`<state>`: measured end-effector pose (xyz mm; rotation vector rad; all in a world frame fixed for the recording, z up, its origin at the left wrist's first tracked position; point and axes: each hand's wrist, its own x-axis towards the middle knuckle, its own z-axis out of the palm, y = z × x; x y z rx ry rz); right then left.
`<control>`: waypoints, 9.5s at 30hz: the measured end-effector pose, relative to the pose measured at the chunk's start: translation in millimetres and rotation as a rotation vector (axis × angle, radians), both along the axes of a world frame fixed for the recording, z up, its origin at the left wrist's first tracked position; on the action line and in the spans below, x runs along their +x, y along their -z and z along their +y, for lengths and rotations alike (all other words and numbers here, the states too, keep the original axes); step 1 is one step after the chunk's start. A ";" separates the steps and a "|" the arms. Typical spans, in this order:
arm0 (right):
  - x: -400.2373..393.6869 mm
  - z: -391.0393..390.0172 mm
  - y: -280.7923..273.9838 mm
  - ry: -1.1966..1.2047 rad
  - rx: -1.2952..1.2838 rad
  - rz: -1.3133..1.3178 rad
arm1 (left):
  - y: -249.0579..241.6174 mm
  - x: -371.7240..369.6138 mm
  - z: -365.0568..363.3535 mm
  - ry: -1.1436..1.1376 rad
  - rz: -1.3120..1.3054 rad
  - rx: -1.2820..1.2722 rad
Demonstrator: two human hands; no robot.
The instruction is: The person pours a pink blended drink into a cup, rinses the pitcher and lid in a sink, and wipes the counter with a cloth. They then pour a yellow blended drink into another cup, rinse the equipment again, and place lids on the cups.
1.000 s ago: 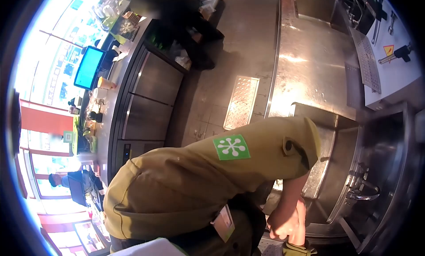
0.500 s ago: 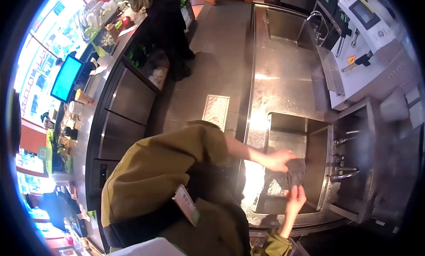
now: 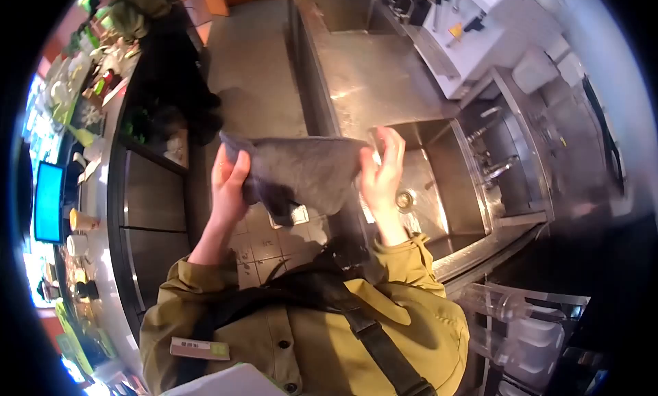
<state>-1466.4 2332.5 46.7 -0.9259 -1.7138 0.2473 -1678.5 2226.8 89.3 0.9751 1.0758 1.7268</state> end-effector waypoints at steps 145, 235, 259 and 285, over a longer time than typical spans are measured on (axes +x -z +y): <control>-907.9 -413.4 62.0 -0.899 -1.164 -0.209 | -11.3 -800.9 -503.7 -0.781 0.731 -0.293; -1815.0 543.1 42.3 -1.651 0.985 -0.183 | -15.2 -1278.1 538.7 -1.293 0.703 -1.284; -1644.0 584.6 -79.2 -3.139 0.616 -1.011 | 52.4 -1120.4 552.0 -2.534 0.209 -1.101; -1735.4 262.6 -277.8 -2.161 0.899 -0.270 | 358.4 -918.6 558.4 -2.216 -1.206 -1.635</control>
